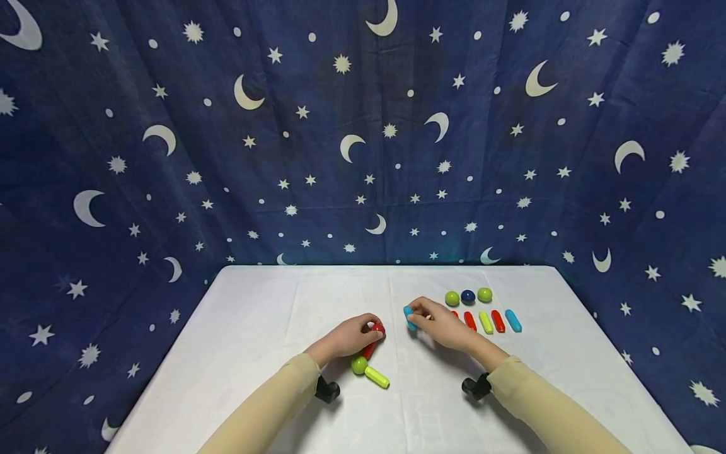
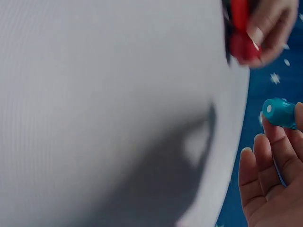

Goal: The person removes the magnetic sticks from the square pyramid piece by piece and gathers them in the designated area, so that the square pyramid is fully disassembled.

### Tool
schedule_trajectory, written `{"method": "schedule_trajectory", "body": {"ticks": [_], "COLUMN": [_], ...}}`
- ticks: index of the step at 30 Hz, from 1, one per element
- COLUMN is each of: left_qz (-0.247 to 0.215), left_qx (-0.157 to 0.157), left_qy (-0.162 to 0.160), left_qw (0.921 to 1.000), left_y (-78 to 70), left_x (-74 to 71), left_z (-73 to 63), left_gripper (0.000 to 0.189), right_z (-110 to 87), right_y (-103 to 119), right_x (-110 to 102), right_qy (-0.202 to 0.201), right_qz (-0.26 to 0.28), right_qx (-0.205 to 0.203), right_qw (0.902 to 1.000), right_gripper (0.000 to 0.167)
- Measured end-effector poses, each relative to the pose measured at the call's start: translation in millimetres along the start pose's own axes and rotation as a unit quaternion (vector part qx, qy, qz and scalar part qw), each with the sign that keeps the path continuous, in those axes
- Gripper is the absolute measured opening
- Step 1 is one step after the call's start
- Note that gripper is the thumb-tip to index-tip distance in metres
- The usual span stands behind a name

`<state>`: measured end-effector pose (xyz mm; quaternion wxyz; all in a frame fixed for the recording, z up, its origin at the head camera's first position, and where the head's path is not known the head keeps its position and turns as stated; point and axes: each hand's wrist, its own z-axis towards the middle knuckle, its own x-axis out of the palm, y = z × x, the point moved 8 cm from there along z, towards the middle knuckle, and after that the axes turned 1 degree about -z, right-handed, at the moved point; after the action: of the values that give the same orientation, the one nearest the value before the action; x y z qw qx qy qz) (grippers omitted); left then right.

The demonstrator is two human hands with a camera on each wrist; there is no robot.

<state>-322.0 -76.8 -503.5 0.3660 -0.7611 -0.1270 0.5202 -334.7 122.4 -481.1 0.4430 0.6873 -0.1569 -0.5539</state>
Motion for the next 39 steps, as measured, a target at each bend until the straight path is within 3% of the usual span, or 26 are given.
{"method": "schedule_trajectory", "body": {"ticks": [10, 18, 23, 29, 39], "left_qz": [-0.007, -0.004, -0.007, -0.009, -0.012], "left_qx": [-0.003, -0.004, -0.005, -0.003, 0.001], "left_qy": [-0.001, -0.003, -0.004, -0.006, -0.004], "left_qw": [1.0000, 1.0000, 1.0000, 0.9999, 0.9999], "left_y": [-0.7, 0.8, 2.6, 2.6, 1.2], "left_x": [-0.4, -1.3, -0.3, 1.0, 1.0], "left_z": [-1.8, -2.4, -2.3, -2.0, -1.6], "left_gripper": [0.029, 0.028, 0.028, 0.026, 0.025], "right_z": [-33.6, -69.0, -90.7, -106.9, -113.5], "right_y": [-34, -94, -129, -163, -172], "right_x": [-96, -154, -171, -178, -176], "right_qy": [-0.083, -0.131, -0.146, -0.144, -0.137], "right_qz": [0.017, -0.009, -0.020, -0.037, -0.057], "right_qx": [0.054, 0.144, 0.202, 0.248, 0.267], "right_qw": [0.9949, 0.9809, 0.9683, 0.9572, 0.9521], "right_gripper": [0.048, 0.071, 0.072, 0.067, 0.063]}}
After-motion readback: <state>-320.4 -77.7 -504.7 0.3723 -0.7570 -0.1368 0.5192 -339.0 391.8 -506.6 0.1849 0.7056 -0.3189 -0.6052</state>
